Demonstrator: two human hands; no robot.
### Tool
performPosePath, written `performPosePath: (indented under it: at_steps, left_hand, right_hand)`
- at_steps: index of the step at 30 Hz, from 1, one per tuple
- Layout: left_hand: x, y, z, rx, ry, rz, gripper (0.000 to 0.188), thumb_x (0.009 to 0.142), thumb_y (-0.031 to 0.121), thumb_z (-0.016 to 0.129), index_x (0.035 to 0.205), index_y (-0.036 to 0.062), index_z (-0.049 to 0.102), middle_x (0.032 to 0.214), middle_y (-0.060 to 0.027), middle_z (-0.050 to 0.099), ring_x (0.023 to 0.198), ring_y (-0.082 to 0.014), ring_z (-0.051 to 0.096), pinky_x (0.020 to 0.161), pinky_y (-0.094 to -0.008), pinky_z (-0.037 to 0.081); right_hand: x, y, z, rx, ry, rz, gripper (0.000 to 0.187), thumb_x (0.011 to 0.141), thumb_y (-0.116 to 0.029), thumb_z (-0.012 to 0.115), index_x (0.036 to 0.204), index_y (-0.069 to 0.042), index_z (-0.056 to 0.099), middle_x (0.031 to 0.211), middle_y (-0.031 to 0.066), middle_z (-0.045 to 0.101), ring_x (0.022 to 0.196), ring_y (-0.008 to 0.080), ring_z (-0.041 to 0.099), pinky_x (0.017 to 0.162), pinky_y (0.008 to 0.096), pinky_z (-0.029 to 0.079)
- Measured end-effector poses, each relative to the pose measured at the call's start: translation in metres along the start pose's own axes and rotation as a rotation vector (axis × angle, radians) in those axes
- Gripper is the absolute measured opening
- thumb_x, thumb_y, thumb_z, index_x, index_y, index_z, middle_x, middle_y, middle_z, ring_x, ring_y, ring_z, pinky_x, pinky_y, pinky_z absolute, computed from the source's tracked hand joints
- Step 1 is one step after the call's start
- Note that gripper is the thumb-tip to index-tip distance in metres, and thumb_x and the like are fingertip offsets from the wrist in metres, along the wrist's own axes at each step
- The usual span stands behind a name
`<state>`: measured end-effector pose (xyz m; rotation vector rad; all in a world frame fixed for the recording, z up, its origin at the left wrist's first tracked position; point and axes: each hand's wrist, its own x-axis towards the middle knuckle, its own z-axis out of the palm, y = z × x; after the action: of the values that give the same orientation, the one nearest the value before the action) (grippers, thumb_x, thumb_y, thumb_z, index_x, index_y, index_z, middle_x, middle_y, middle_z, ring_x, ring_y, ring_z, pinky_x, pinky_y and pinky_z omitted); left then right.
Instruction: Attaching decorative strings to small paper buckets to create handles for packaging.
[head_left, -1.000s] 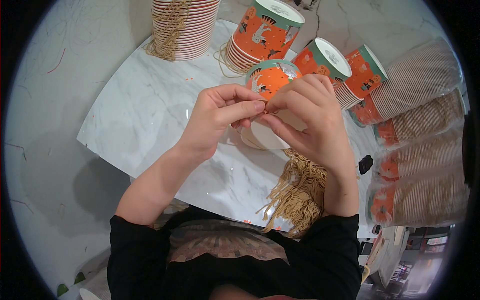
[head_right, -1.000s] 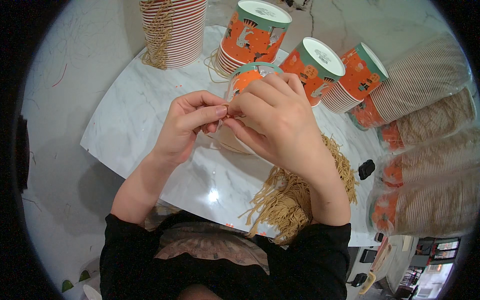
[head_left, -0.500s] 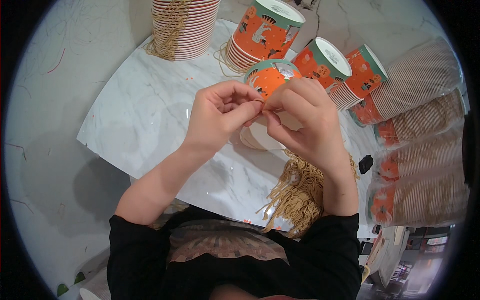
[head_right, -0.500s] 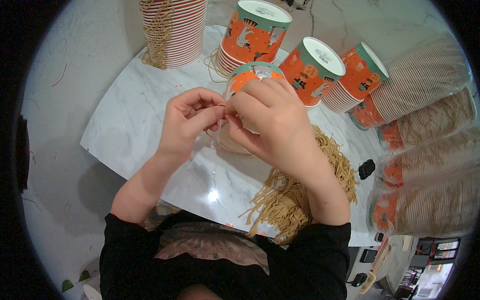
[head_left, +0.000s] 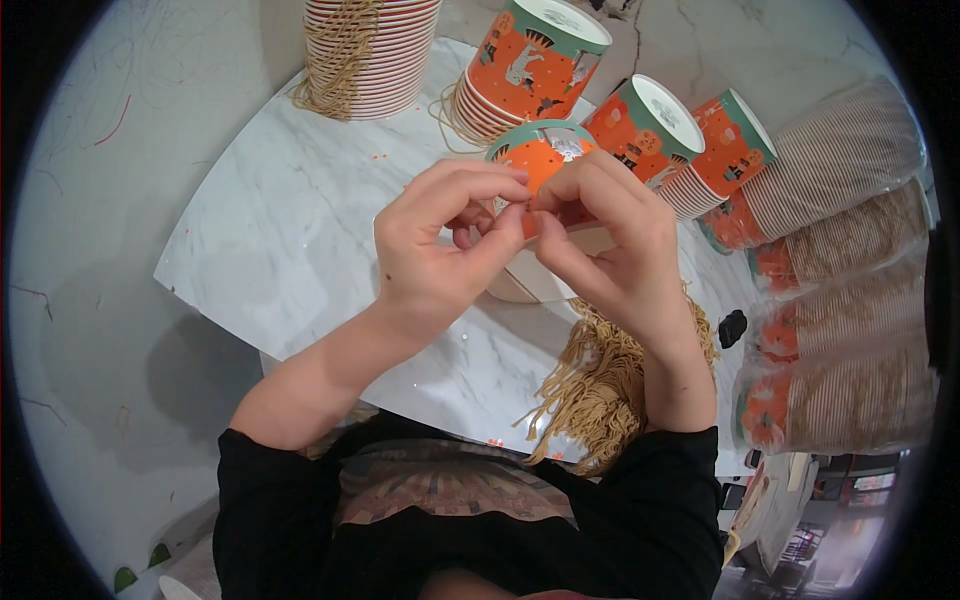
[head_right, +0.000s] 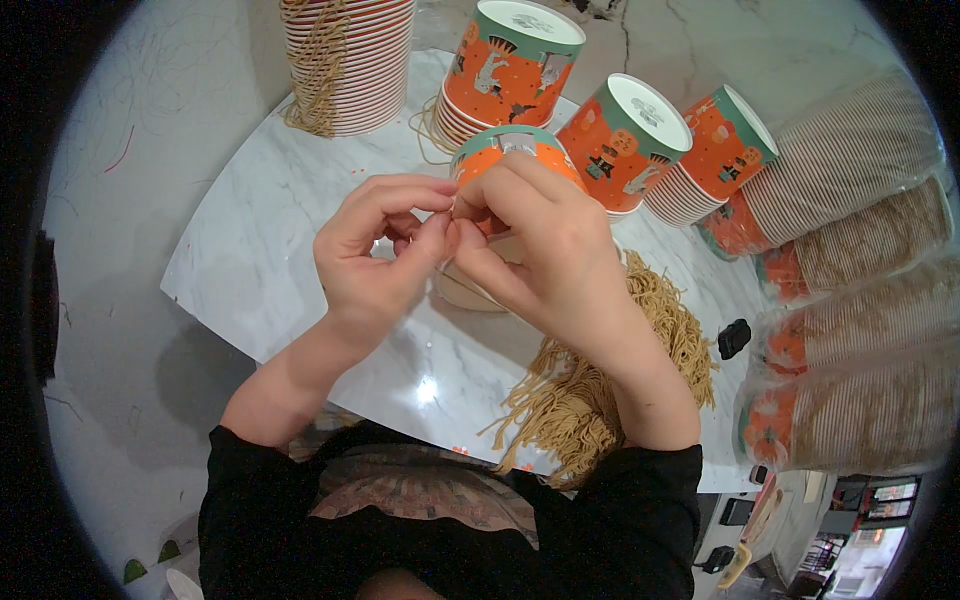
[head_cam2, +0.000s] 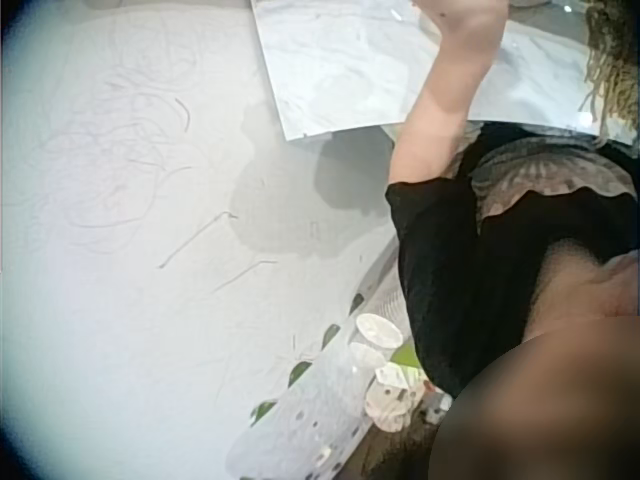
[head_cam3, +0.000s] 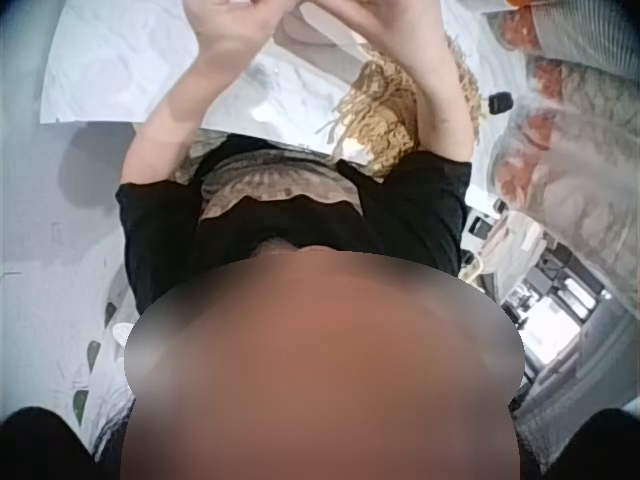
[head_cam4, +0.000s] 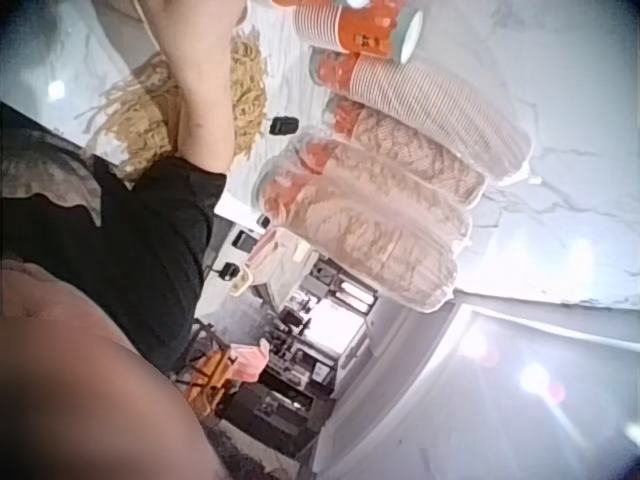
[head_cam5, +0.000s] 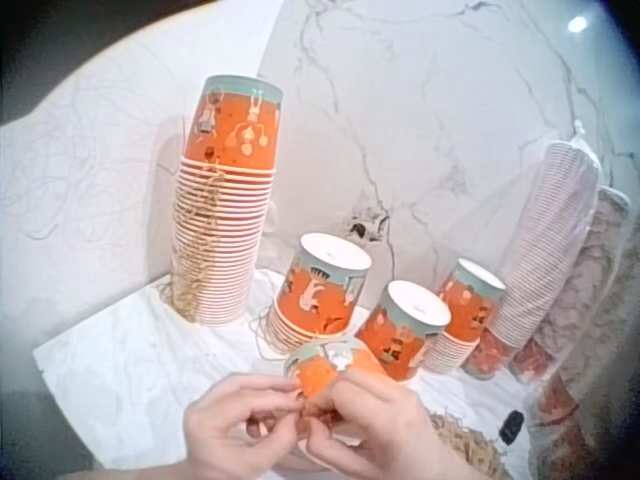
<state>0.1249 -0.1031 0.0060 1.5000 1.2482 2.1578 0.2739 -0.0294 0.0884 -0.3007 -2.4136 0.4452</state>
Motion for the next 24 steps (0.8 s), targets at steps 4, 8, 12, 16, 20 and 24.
performPosePath:
  at_steps: [4,8,12,16,20,24]
  left_hand:
    - [-0.0027,-0.0048,-0.0006,-0.094,-0.031,-0.076,0.019,0.082,-0.005,0.071,0.098,0.0046,0.072,0.089,-0.0004,0.068,0.067,-0.0034,0.056,0.058,-0.0196,0.044]
    - [-0.0043,-0.0064,0.0001,-0.111,-0.03,-0.066,0.017,0.084,-0.004,0.071,0.099,0.0043,0.072,0.089,-0.0007,0.068,0.069,-0.0041,0.057,0.059,-0.0199,0.046]
    - [-0.0037,-0.0044,0.0021,-0.172,-0.028,-0.113,0.016,0.088,-0.003,0.07,0.102,0.0043,0.071,0.091,-0.0012,0.069,0.074,-0.0054,0.062,0.065,-0.0206,0.05]
    - [-0.0035,-0.0018,0.0012,-0.254,-0.047,-0.205,0.016,0.09,-0.002,0.068,0.104,0.0038,0.071,0.093,-0.0011,0.071,0.078,-0.0058,0.064,0.069,-0.0216,0.052]
    - [-0.0042,-0.0078,0.0013,-0.195,-0.037,-0.093,0.015,0.09,-0.002,0.068,0.103,0.003,0.07,0.093,-0.0007,0.071,0.077,-0.0053,0.064,0.069,-0.0218,0.052]
    - [-0.0045,-0.0075,0.0005,-0.2,-0.049,-0.103,0.014,0.09,-0.002,0.068,0.103,0.0025,0.07,0.091,-0.0007,0.071,0.076,-0.0049,0.063,0.069,-0.0218,0.052]
  right_hand:
    - [-0.0005,-0.0011,-0.0005,0.016,-0.002,0.044,0.016,0.082,-0.001,0.073,0.092,0.001,0.061,0.086,0.0097,0.061,0.076,0.0211,0.068,0.068,0.03,0.057]
    - [-0.0003,-0.0029,-0.001,0.04,0.015,0.083,0.015,0.083,0.001,0.072,0.093,0.001,0.061,0.088,0.0093,0.061,0.076,0.0208,0.067,0.068,0.0299,0.057]
    - [0.0001,-0.0004,0.0005,0.017,0.046,0.056,0.014,0.083,0.002,0.071,0.093,0.001,0.062,0.088,0.009,0.061,0.076,0.0209,0.067,0.068,0.0296,0.057]
    - [0.0002,0.0014,0.0007,0.06,0.054,0.104,0.013,0.083,0.002,0.07,0.093,0.001,0.062,0.086,0.0091,0.061,0.077,0.0215,0.066,0.068,0.0302,0.055]
    - [-0.0003,0.0022,0.0016,0.077,0.049,0.107,0.012,0.083,0.001,0.07,0.093,0.001,0.063,0.085,0.0091,0.061,0.078,0.0217,0.064,0.068,0.0309,0.053]
    - [-0.0006,0.0017,0.0028,0.122,0.055,0.135,0.012,0.083,0.001,0.07,0.093,0.001,0.063,0.084,0.0093,0.062,0.077,0.0217,0.064,0.067,0.0308,0.052]
